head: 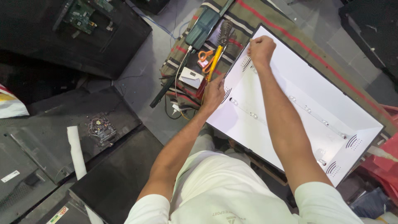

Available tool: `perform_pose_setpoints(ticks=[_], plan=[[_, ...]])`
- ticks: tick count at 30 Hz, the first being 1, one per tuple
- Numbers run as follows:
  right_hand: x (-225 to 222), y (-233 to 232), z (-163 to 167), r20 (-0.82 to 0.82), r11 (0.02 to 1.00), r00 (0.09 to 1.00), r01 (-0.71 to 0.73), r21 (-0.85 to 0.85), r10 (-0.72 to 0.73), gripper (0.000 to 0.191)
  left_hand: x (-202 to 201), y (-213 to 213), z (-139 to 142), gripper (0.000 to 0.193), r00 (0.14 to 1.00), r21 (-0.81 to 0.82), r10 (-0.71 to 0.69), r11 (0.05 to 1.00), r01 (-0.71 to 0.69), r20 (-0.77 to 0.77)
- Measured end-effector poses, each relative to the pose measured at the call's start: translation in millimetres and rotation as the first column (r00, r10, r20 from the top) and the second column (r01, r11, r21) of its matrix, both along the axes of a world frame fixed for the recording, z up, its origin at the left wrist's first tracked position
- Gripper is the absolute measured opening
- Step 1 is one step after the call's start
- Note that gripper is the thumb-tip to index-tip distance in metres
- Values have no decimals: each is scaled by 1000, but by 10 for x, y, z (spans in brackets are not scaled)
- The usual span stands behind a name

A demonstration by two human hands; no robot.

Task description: The person works on a large white LED light fixture lying on a padded workbench, pressing and seating LED strip components inside the housing and working along its edges by hand. They reposition the fixture, manipulate small parts and wires at its corners, and use a multimeter near the end of the clip.

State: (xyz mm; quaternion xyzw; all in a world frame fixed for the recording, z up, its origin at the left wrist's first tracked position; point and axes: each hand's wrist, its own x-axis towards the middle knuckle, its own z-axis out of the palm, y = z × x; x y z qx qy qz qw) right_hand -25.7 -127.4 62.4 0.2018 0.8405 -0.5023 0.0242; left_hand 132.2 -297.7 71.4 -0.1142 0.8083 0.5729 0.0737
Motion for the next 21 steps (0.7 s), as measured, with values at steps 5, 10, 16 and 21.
perform_pose_setpoints(ticks=[5, 10, 16, 21], plan=[[-150, 142, 40, 113, 993, 993, -32, -112, 45, 17, -41, 22, -22, 28, 1000, -35, 24, 999, -24, -17], [33, 177, -31, 237, 958, 962, -67, -278, 135, 16, -67, 74, -92, 29, 1000, -128, 24, 991, -25, -8], [265, 184, -108, 291, 917, 931, -97, -387, 222, 17, -49, 78, -181, 24, 996, -209, 23, 977, -40, -85], [300, 165, -92, 261, 920, 931, -152, -360, 256, 16, -26, 81, -218, 25, 997, -188, 12, 982, -26, -79]])
